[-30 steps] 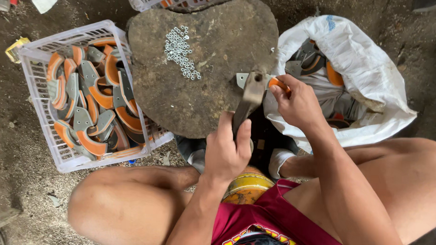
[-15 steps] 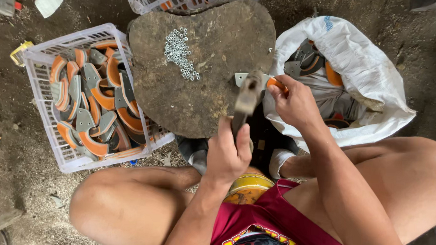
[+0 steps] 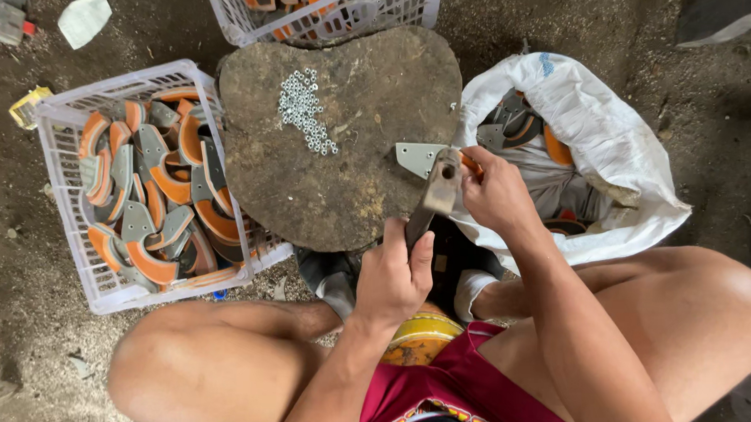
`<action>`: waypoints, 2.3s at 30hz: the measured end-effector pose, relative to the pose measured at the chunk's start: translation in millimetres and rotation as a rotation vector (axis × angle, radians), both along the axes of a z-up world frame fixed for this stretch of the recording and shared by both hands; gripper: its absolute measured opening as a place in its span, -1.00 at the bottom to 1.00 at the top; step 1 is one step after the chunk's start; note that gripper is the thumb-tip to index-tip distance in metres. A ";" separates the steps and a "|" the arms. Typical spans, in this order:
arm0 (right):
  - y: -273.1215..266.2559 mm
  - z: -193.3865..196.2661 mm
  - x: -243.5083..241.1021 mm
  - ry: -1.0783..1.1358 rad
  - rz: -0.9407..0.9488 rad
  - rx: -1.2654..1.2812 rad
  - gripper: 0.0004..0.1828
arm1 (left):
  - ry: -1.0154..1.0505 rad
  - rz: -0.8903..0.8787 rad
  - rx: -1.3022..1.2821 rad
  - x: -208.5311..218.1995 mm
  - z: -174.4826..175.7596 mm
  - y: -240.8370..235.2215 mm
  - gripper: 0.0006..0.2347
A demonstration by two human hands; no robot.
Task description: The person sits on the ground and uses a hammer to drive small metal pins into holes on metal plates. They repeatedly pick up plates, align pins, and strike them into place, then place the finished plates into a white sack.
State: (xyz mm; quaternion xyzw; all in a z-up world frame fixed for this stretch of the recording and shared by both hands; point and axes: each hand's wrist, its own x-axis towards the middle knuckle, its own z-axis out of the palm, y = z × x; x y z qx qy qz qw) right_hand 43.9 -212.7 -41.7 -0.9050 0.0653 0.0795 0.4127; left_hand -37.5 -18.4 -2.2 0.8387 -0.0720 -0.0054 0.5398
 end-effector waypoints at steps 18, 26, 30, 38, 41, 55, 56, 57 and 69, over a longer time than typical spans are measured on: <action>9.2 18.5 6.3 0.196 -0.058 -0.003 -0.67 | 0.279 0.125 0.264 29.2 -15.5 18.7 -0.69; 10.0 28.8 13.8 0.333 -0.063 0.024 -0.64 | 0.281 0.069 0.275 21.2 -15.8 14.4 -0.66; 5.7 25.2 16.4 0.364 -0.017 -0.035 -0.63 | 0.300 0.047 0.337 15.0 -16.0 6.6 -0.63; -2.0 47.6 48.8 0.212 0.117 -0.314 -0.64 | 0.330 0.048 0.301 14.2 -16.2 4.5 -0.64; 8.9 59.6 81.2 0.185 0.055 -0.244 -0.69 | 0.319 0.055 0.300 12.8 -14.8 2.7 -0.67; 107.8 24.6 164.6 -0.371 0.829 -0.232 -0.83 | 0.461 0.046 0.286 18.6 -3.5 5.5 -0.69; 111.7 22.8 166.6 -0.366 0.836 -0.259 -0.83 | 0.468 0.041 0.285 19.3 -3.6 5.8 -0.69; 116.6 20.6 167.3 -0.400 0.852 -0.268 -0.83 | 0.475 0.037 0.284 19.6 -3.4 5.8 -0.69; 123.3 26.9 169.0 -0.252 0.849 -0.229 -0.91 | 0.530 -0.002 0.262 23.1 -0.7 8.3 -0.69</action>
